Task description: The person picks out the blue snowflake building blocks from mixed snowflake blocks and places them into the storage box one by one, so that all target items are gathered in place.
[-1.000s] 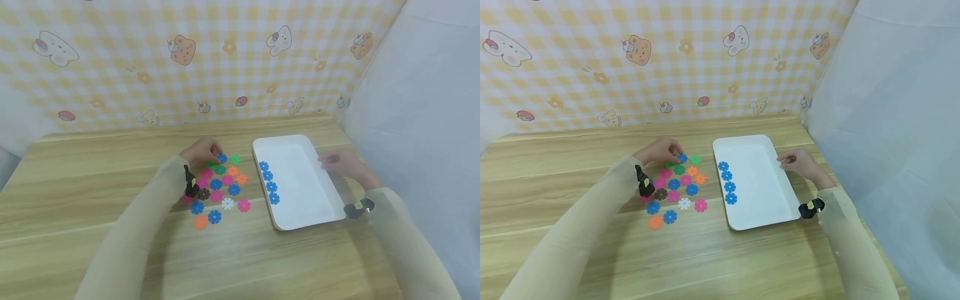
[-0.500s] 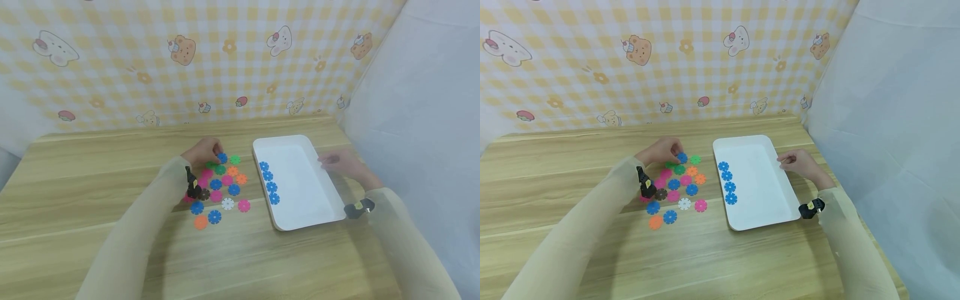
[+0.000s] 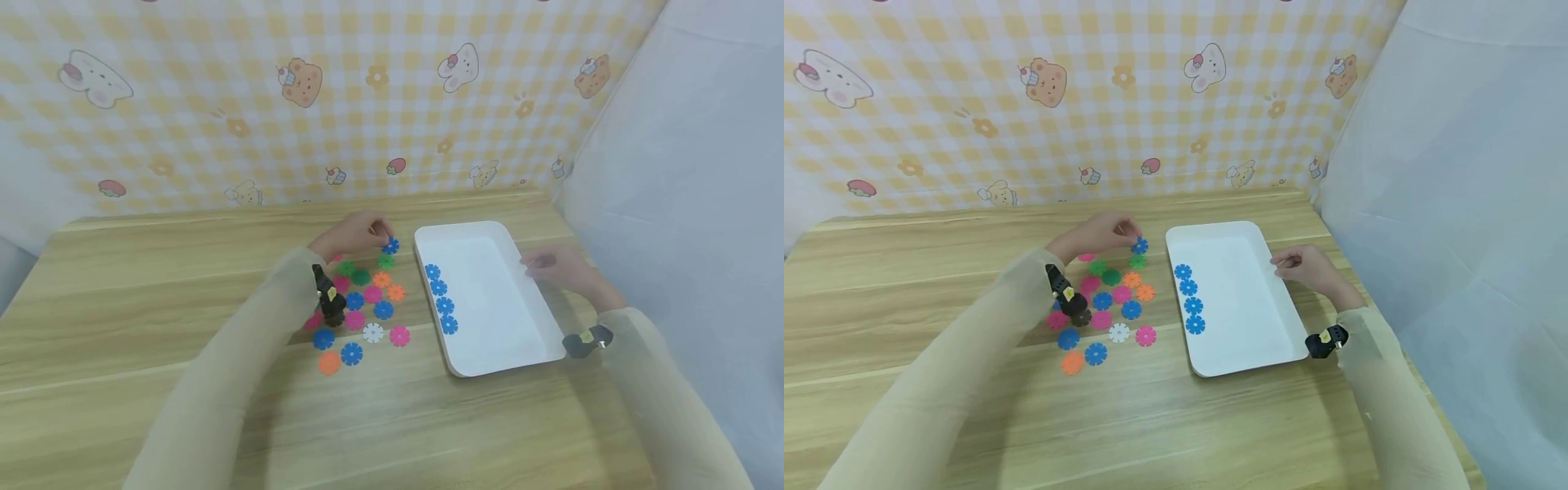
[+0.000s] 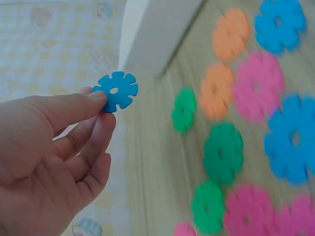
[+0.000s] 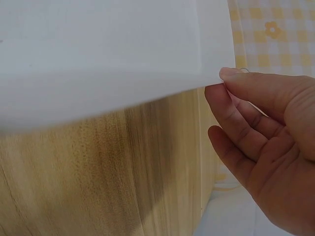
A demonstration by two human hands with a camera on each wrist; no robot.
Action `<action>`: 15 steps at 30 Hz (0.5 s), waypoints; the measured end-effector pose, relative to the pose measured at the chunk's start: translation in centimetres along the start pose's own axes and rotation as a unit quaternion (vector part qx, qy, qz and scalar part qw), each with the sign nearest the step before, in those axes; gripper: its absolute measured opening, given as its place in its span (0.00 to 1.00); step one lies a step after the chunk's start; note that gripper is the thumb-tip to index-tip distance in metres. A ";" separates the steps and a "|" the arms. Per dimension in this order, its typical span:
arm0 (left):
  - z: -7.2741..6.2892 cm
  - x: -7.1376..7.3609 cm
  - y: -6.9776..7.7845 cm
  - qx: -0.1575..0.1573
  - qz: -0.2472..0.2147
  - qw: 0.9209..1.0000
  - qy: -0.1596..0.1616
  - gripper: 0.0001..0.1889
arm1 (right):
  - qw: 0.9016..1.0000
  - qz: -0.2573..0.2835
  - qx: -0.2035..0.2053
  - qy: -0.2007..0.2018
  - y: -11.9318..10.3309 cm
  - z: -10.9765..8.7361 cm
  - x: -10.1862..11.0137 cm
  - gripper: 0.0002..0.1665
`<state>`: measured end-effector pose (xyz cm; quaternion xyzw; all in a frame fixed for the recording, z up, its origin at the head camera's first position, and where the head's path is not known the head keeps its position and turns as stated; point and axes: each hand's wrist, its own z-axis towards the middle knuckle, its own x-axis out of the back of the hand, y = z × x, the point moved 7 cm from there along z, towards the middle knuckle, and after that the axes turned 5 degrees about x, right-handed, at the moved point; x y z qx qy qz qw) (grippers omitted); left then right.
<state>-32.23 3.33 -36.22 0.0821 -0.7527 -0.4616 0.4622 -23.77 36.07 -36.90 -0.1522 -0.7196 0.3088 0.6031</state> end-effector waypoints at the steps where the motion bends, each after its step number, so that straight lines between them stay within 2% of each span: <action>1: 0.2 -0.2 0.5 -0.004 -0.004 1.000 -0.001 0.09 | 1.000 0.000 -0.001 0.000 0.1 0.0 0.0 0.20; 8: 2.5 -2.0 2.6 -0.005 -0.022 1.000 0.012 0.08 | 1.000 -0.001 0.003 0.003 0.1 0.0 0.0 0.20; 15: 4.4 -3.3 4.1 -0.023 -0.024 0.999 0.019 0.08 | 1.000 -0.010 0.007 0.008 -0.1 0.1 0.1 0.18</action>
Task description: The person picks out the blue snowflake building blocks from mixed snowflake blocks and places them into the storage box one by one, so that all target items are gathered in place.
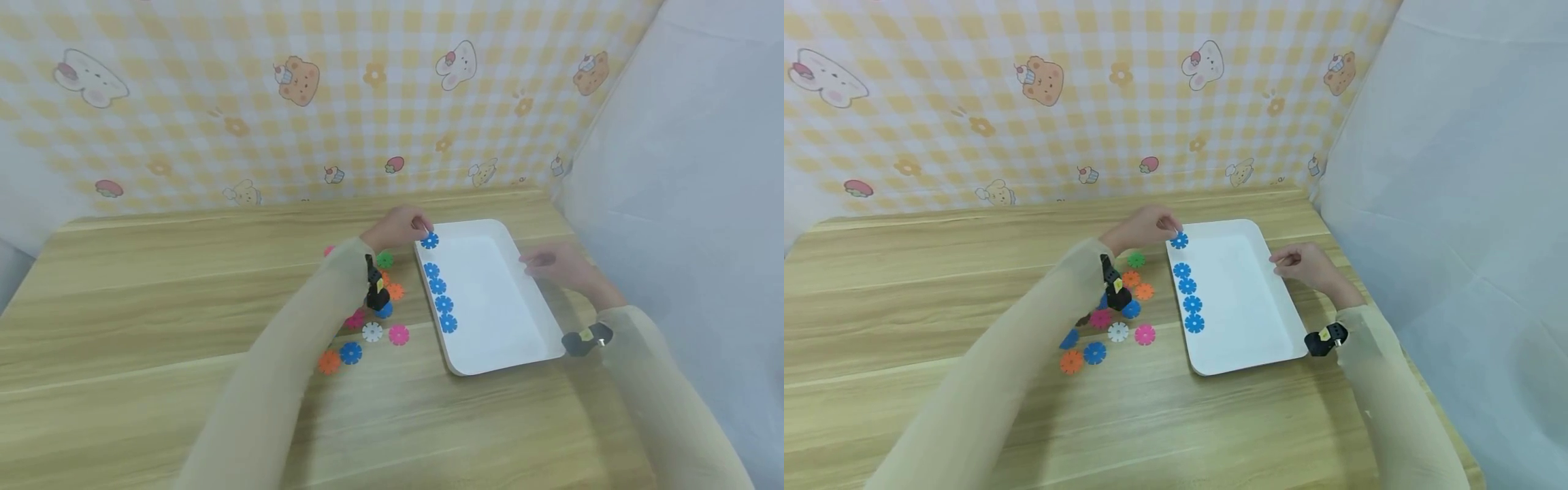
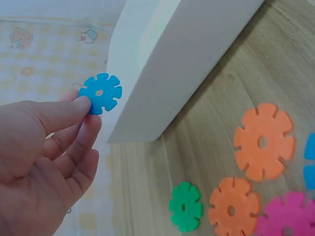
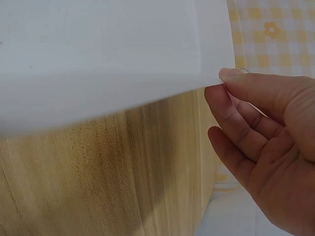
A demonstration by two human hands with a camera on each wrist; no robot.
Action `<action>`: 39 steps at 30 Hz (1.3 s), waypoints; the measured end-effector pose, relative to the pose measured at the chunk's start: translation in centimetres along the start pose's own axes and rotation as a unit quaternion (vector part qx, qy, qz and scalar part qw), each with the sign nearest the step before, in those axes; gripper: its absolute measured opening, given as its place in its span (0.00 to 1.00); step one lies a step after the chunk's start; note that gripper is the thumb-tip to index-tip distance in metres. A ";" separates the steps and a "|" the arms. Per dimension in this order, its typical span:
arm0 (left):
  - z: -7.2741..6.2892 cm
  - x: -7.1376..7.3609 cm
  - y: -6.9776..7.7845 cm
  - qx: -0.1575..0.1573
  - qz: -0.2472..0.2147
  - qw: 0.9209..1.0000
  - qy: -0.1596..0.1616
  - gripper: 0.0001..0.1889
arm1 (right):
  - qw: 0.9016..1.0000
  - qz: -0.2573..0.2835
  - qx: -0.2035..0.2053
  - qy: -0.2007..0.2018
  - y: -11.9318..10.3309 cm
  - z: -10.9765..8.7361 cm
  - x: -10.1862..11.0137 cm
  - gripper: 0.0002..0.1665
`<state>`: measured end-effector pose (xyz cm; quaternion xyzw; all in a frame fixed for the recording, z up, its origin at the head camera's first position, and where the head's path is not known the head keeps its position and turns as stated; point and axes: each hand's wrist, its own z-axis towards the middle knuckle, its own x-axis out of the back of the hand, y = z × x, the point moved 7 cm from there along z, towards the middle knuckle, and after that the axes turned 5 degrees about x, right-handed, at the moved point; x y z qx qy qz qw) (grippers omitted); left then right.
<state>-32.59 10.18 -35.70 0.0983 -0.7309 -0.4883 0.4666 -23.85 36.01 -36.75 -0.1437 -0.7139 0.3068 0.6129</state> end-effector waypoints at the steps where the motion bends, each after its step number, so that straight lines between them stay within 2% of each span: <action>1: 0.3 -0.1 0.1 -0.003 0.004 1.000 0.000 0.08 | 1.000 -0.002 0.002 0.001 0.0 0.0 0.0 0.18; 9: 1.8 -0.9 0.1 -0.007 0.059 0.998 -0.007 0.06 | 1.000 -0.011 0.013 0.006 -0.3 0.0 0.1 0.17; 16: 2.3 -1.5 -0.3 0.007 0.108 0.994 -0.016 0.06 | 1.000 -0.003 0.004 0.000 -0.4 0.0 0.1 0.17; 23: 2.6 -2.5 -0.2 -0.010 0.213 0.976 -0.034 0.08 | 1.000 0.006 -0.005 -0.009 -0.2 0.0 0.1 0.17; 29: 2.3 -2.8 0.2 -0.016 0.261 0.965 -0.025 0.08 | 1.000 0.013 -0.019 -0.020 0.4 -0.1 -0.2 0.18; 35: 2.0 -3.0 0.7 -0.012 0.293 0.956 -0.015 0.14 | 1.000 0.005 -0.016 -0.015 0.6 0.0 -0.2 0.19; 39: 2.2 -3.2 0.5 -0.007 0.309 0.951 -0.012 0.16 | 1.000 -0.002 -0.015 -0.013 0.4 0.0 -0.1 0.18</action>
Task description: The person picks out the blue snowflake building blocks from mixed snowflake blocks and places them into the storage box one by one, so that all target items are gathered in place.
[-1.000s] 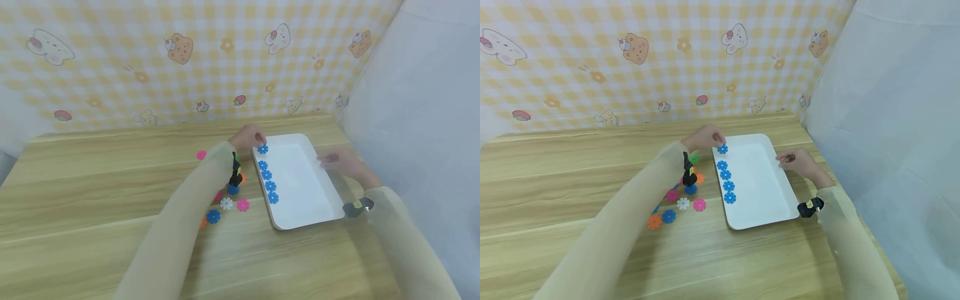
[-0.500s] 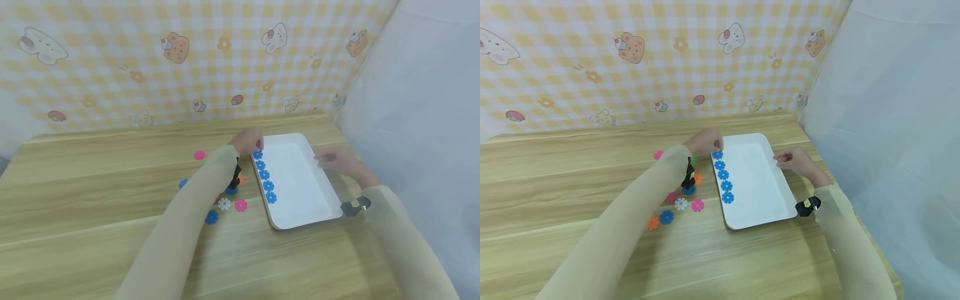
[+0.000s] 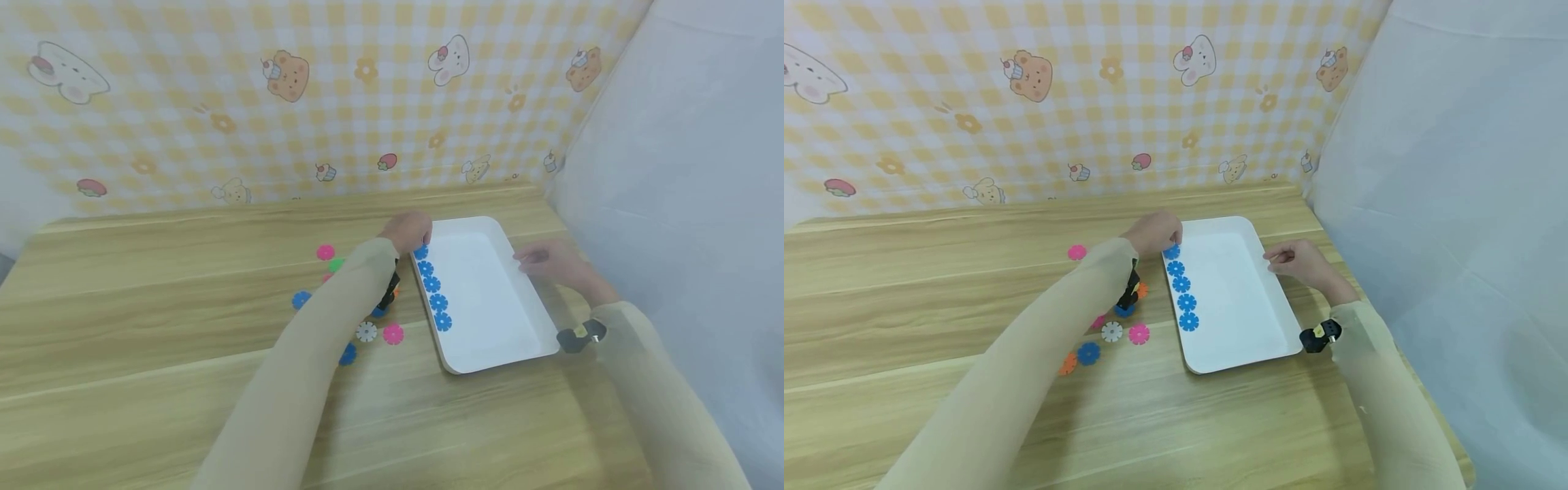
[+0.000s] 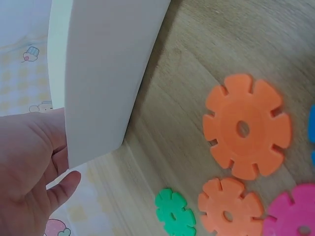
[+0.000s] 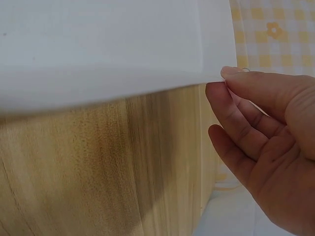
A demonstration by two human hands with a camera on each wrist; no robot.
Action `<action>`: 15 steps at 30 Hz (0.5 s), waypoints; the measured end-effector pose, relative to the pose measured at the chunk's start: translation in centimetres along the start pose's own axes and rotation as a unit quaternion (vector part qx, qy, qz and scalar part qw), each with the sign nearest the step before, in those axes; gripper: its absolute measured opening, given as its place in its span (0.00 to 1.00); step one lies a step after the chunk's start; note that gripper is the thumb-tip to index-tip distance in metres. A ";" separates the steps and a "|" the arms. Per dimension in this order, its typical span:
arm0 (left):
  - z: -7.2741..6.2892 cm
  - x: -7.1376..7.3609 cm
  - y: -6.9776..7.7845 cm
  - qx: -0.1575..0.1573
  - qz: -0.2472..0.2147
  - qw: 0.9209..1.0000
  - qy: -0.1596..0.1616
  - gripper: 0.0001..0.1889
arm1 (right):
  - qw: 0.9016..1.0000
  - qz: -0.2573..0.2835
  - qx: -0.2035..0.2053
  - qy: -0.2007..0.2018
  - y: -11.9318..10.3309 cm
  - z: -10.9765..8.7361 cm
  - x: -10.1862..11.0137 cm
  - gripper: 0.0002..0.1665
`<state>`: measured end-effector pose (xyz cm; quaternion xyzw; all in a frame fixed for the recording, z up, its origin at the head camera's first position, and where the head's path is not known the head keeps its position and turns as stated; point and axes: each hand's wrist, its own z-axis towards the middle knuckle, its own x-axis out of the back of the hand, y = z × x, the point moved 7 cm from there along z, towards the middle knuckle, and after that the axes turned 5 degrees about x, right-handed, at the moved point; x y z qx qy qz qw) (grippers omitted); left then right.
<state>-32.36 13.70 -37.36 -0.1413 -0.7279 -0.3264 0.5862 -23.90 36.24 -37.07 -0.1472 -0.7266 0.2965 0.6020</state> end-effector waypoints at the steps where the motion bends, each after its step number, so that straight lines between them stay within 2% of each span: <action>1: 0.1 -0.1 0.0 0.001 0.002 1.000 0.000 0.16 | 1.000 -0.001 0.001 0.000 0.0 0.0 0.0 0.19; 5: 0.2 -0.1 0.1 0.004 0.014 1.000 0.007 0.15 | 1.000 -0.005 -0.001 0.000 -0.1 0.0 0.1 0.19; 10: 0.0 0.0 0.4 -0.007 0.035 0.999 0.009 0.21 | 1.000 -0.003 0.000 0.001 -0.4 0.0 0.2 0.19; 13: 0.0 0.0 0.2 -0.008 0.015 1.000 0.004 0.18 | 1.000 -0.003 0.002 0.000 -0.4 0.0 0.2 0.18; 15: -0.1 0.0 0.0 -0.010 -0.013 1.000 -0.001 0.13 | 1.000 -0.003 0.002 0.000 -0.3 0.0 0.2 0.18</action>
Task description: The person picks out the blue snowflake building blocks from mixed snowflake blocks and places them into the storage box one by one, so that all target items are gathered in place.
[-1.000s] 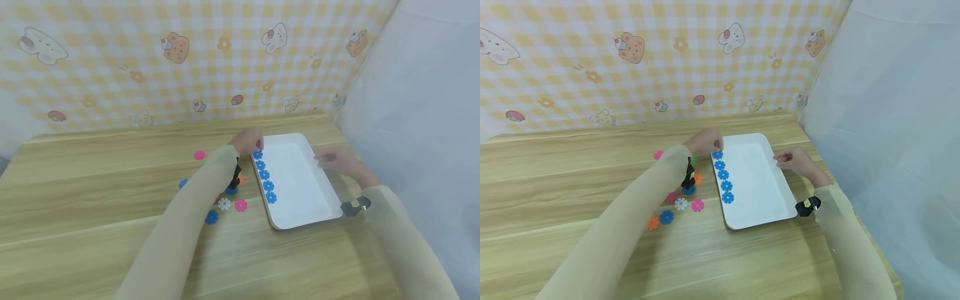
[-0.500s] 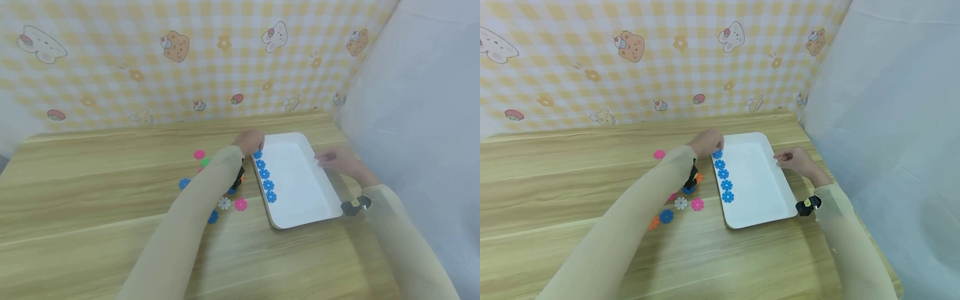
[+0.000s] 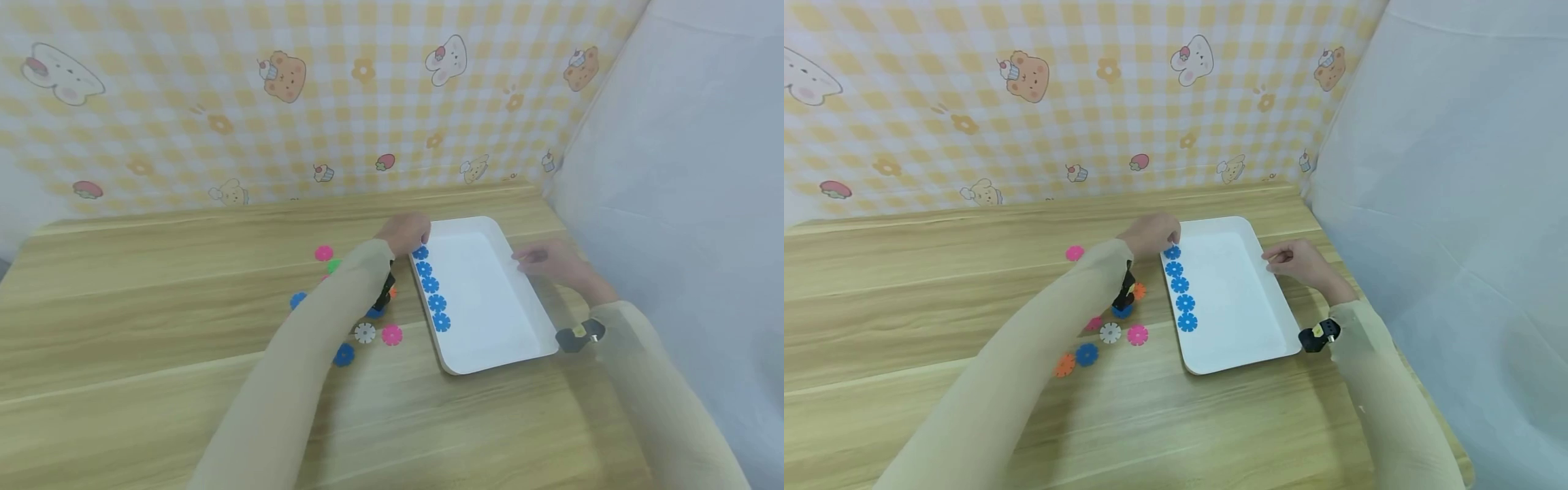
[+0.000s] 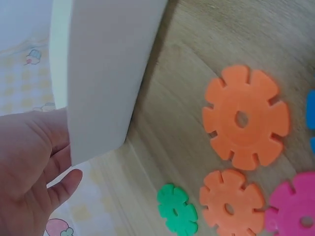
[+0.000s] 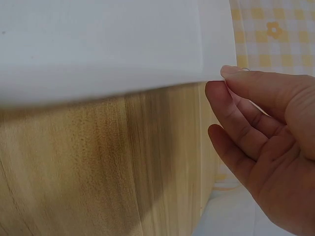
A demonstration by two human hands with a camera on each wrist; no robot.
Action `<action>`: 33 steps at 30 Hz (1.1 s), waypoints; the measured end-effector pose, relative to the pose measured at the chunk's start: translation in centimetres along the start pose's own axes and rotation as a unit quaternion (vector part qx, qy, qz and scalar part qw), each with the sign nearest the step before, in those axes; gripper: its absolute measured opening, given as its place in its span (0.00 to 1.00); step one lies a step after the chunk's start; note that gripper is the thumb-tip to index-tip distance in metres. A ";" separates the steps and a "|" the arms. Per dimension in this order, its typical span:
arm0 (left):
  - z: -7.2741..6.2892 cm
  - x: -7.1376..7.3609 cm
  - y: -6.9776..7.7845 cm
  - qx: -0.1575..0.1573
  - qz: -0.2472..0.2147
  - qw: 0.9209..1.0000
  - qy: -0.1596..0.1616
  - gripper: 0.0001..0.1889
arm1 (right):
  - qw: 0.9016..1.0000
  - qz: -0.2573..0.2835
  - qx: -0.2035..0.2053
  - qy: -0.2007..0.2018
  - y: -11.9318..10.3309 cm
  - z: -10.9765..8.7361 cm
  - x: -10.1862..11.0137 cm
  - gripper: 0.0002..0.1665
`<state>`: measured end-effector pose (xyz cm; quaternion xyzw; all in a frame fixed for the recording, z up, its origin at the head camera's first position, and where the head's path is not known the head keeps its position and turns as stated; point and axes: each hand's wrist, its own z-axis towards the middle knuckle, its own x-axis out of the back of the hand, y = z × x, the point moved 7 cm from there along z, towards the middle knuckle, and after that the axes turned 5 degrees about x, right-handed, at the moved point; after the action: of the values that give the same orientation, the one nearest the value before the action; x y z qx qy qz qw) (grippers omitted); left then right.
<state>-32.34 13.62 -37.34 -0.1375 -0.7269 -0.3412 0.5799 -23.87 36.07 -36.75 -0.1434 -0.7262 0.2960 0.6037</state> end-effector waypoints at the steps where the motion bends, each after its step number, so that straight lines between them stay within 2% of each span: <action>1: -0.1 0.0 -0.2 0.000 -0.018 1.000 -0.001 0.10 | 1.000 0.000 0.001 0.001 0.0 0.0 0.0 0.18; 3: -0.3 0.2 -0.4 -0.006 -0.055 0.998 -0.003 0.08 | 1.000 0.002 0.002 0.002 0.1 0.1 0.0 0.18; 7: -1.2 1.1 -0.5 -0.019 -0.098 0.995 -0.002 0.09 | 1.000 0.005 0.004 0.003 0.3 0.2 -0.1 0.17; 11: -2.8 2.2 -0.7 -0.028 -0.122 0.992 0.004 0.09 | 1.000 0.013 0.001 0.000 0.5 0.2 -0.2 0.17; 16: -5.0 2.7 -2.0 -0.028 -0.158 0.987 0.007 0.09 | 1.000 0.014 0.000 -0.003 0.4 0.2 -0.2 0.19; 24: -8.6 1.6 -5.0 0.005 -0.141 0.989 -0.041 0.08 | 1.000 0.006 0.010 0.000 0.4 0.2 -0.3 0.18; 29: -10.9 0.7 -7.0 0.026 -0.157 0.985 -0.070 0.08 | 1.000 0.004 0.001 -0.002 0.5 0.3 -0.3 0.19; 33: -12.5 0.1 -8.0 0.019 -0.161 0.983 -0.082 0.09 | 1.000 0.002 -0.006 -0.005 0.7 0.2 -0.4 0.19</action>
<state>-27.78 -0.38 -38.71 -0.0353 -0.7911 -0.4039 0.4580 -24.12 36.34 -37.47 -0.1467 -0.7306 0.2935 0.5987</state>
